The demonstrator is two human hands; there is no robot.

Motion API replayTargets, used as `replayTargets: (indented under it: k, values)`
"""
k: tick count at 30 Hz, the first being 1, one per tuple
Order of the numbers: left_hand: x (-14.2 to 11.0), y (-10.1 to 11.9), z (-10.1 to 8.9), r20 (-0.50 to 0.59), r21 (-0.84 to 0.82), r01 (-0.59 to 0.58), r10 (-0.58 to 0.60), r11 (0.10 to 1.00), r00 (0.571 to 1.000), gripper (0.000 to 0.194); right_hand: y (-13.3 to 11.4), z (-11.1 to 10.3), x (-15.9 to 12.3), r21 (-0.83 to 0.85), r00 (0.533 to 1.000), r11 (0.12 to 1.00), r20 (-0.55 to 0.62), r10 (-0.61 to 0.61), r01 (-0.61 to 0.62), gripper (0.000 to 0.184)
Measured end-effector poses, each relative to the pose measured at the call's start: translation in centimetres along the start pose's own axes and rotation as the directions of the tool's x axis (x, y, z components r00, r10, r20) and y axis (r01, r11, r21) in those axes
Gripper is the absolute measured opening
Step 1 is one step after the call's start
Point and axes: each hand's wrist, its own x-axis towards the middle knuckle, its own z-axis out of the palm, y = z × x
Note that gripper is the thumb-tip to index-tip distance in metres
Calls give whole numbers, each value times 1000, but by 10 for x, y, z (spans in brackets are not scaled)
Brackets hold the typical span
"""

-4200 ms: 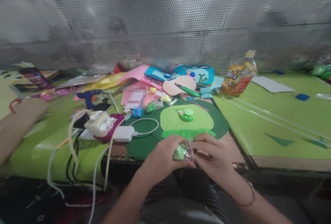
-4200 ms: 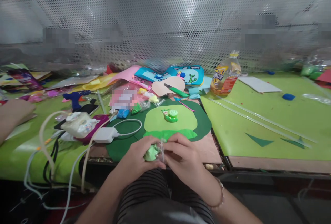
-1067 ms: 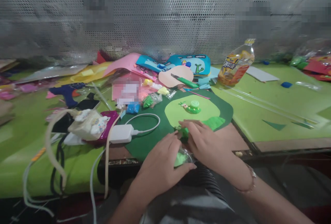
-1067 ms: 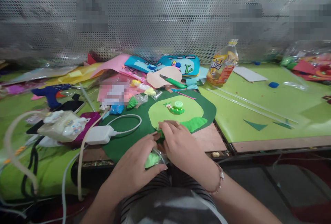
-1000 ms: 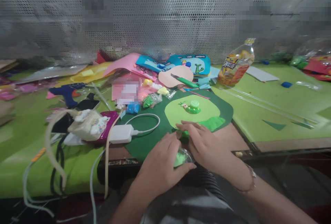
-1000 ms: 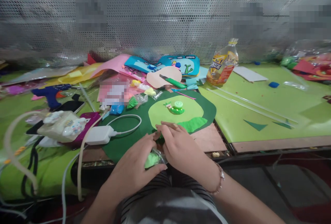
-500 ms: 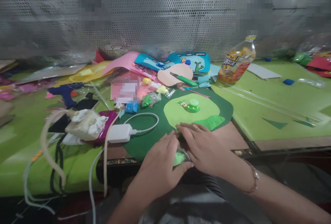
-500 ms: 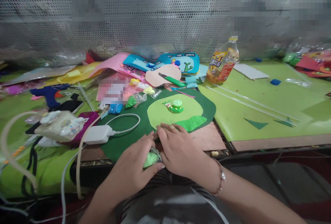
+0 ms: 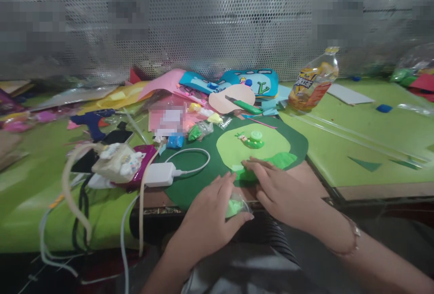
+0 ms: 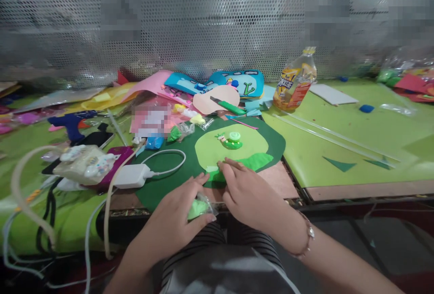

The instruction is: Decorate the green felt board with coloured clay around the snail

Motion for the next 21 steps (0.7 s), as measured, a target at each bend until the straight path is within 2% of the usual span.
replayTargets:
  k: [3, 6, 9, 14, 21]
  values:
    - [1, 0, 0, -14, -3, -27, 27, 1000, 1000, 39, 2, -1, -2, 62, 1000, 998, -30, -10, 11, 49]
    - [2, 0, 0, -23, 11, -80, 80, 997, 997, 32, -2, 1, 1, 145, 997, 986, 14, -79, 76, 53]
    - [2, 1, 0, -11, 26, -80, 80, 996, 997, 29, -6, 3, 5, 183, 993, 980, 66, -93, 79, 51]
    - [3, 2, -3, 23, 34, -72, 71, 997, 997, 34, -8, 3, 5, 152, 997, 988, 74, -5, -6, 52]
    - [2, 1, -3, 55, 29, -41, 39, 999, 998, 51, -10, 6, -1, 15, 997, 997, 37, 74, -75, 53]
